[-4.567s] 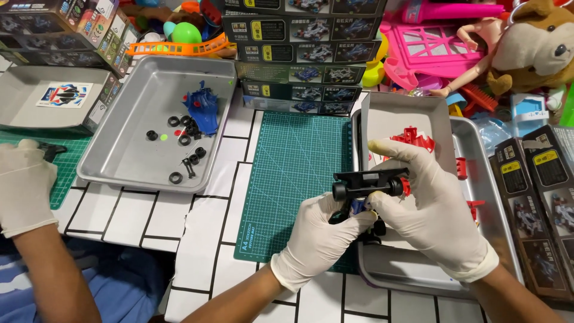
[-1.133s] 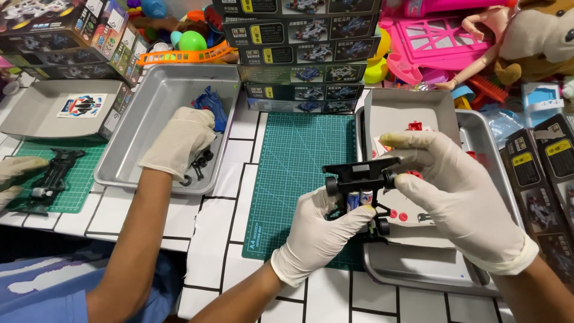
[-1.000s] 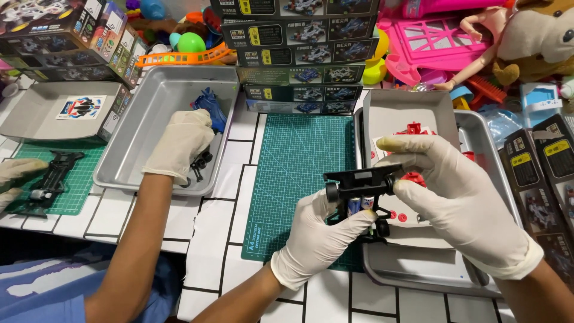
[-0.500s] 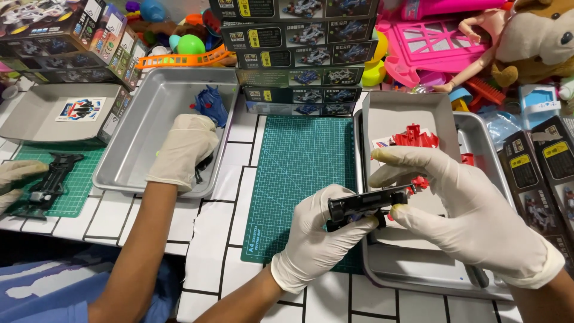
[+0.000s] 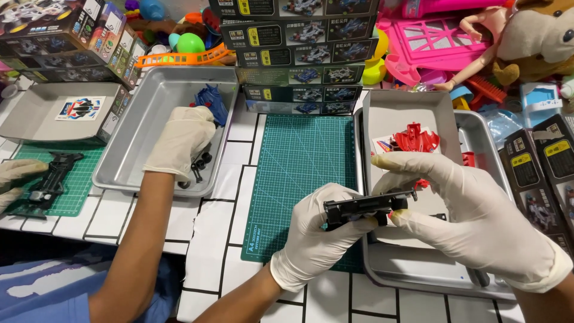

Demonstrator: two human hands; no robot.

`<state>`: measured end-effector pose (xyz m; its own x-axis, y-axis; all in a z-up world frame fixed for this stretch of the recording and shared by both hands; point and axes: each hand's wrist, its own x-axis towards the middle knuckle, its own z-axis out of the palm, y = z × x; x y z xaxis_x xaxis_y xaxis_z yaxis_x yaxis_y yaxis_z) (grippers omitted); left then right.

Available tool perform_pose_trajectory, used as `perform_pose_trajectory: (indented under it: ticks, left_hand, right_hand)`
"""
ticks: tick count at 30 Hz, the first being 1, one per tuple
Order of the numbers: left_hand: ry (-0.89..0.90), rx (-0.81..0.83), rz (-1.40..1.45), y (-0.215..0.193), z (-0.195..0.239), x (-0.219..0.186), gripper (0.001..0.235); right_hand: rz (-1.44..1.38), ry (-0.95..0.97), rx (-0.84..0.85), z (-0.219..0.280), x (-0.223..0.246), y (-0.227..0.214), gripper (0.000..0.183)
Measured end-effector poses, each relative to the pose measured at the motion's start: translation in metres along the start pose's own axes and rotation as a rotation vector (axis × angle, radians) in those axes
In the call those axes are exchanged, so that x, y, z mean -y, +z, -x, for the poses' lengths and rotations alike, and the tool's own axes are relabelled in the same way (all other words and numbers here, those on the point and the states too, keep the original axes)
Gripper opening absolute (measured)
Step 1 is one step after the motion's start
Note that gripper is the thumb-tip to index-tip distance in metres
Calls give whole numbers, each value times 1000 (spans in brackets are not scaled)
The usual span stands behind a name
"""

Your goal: Assembling a miniature toy car chassis by installing gears, motor, and body components.

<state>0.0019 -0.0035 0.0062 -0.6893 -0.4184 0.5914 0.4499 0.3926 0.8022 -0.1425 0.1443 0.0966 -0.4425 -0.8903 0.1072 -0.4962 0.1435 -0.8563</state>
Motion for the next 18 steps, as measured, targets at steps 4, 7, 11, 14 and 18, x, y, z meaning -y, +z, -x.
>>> perform_pose_trajectory:
  ticks: [4,7,11,14,18]
  left_hand:
    - [-2,17,25,0,0,0,15]
    - [54,32,5,-1,0,2,15]
    - [0,84,4,-1,3,5,17]
    - [-66,117,58,-1,2,2,18]
    - [-122,112,113,-1,5,1,26]
  right_hand:
    - [7,-166,17,-1,-5,-1,68]
    - [40,-85,-14,0,-7,-1,71]
    - [53,39,-6,3,-10,-2,71]
    - [72,11,-10,3,-12,-2,71]
    - [98,-96,-13,1,-10,-2,68]
